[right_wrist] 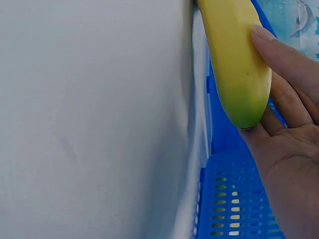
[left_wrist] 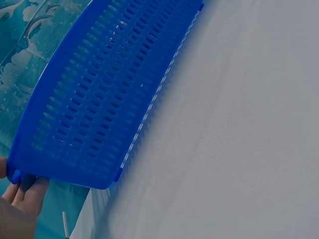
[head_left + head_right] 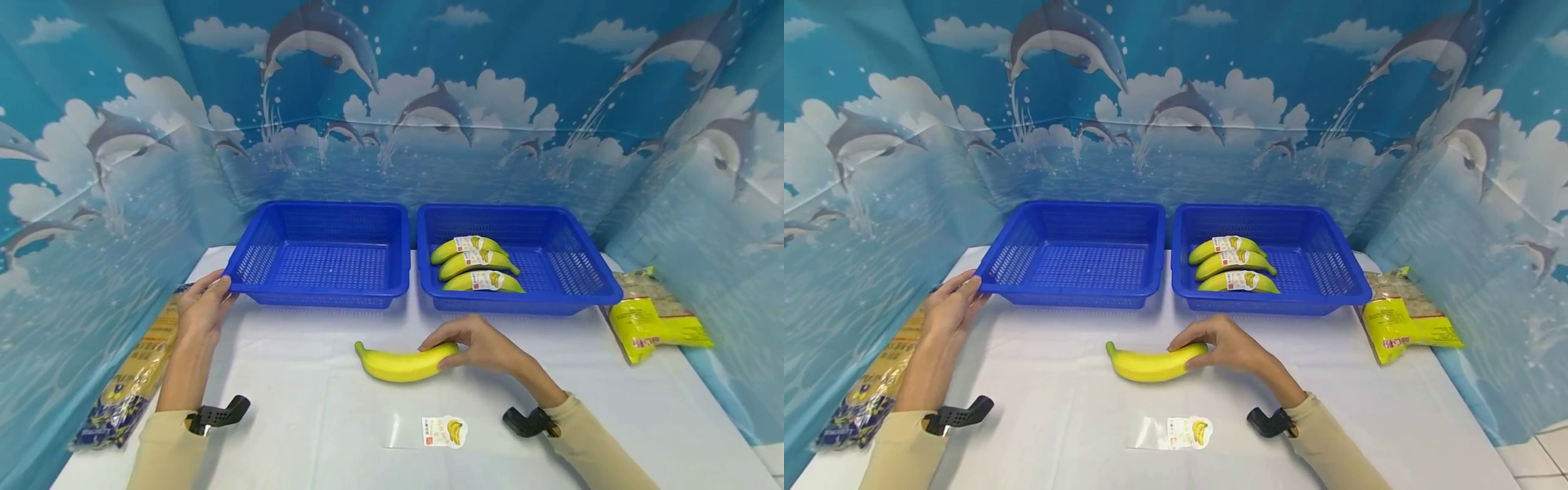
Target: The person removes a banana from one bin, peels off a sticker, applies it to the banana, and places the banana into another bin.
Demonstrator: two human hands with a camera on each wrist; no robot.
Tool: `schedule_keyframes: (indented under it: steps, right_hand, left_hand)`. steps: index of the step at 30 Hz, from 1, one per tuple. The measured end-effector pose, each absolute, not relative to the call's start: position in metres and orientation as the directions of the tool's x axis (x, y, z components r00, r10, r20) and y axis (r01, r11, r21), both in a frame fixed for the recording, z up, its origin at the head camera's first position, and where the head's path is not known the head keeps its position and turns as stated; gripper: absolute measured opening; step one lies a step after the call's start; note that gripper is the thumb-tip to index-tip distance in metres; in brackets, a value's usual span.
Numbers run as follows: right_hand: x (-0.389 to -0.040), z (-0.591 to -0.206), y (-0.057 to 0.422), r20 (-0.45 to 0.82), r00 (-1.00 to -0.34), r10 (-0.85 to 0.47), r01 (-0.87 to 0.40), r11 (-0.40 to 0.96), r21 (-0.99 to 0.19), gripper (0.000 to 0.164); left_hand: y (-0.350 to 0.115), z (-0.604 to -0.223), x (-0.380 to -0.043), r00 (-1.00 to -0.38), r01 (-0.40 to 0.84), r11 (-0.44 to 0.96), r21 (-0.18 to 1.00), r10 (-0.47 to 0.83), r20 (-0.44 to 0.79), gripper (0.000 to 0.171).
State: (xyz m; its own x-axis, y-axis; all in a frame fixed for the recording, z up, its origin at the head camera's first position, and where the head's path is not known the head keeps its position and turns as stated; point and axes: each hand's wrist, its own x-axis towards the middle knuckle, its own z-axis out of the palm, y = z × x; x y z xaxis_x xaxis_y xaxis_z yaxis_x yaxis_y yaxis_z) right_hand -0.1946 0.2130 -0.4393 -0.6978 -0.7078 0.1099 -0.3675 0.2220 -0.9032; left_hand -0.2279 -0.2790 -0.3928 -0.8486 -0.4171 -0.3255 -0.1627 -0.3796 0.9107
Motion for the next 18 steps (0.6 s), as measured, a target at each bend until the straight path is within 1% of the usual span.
schedule_keyframes:
  steps: [5, 11, 18]
  right_hand:
    - [-0.1959, -0.4416, 0.2136, 0.073, -0.707, -0.704, -0.349, 0.258, -0.901, 0.04]
    - [-0.1974, -0.4437, 0.2156, 0.057, -0.707, -0.705, -0.359, 0.289, -0.887, 0.04]
    - [-0.1984, -0.4466, 0.2148, 0.07, -0.697, -0.714, -0.363, 0.267, -0.893, 0.039]
  left_hand:
    - [-0.2791, -0.3923, -0.2274, -0.85, -0.159, -0.383, 0.91, -0.415, -0.324, 0.051]
    - [-0.2787, -0.3919, -0.2278, -0.848, -0.169, -0.375, 0.911, -0.415, -0.329, 0.051]
    - [-0.2817, -0.3919, -0.2257, -0.86, -0.156, -0.389, 0.908, -0.399, -0.319, 0.053]
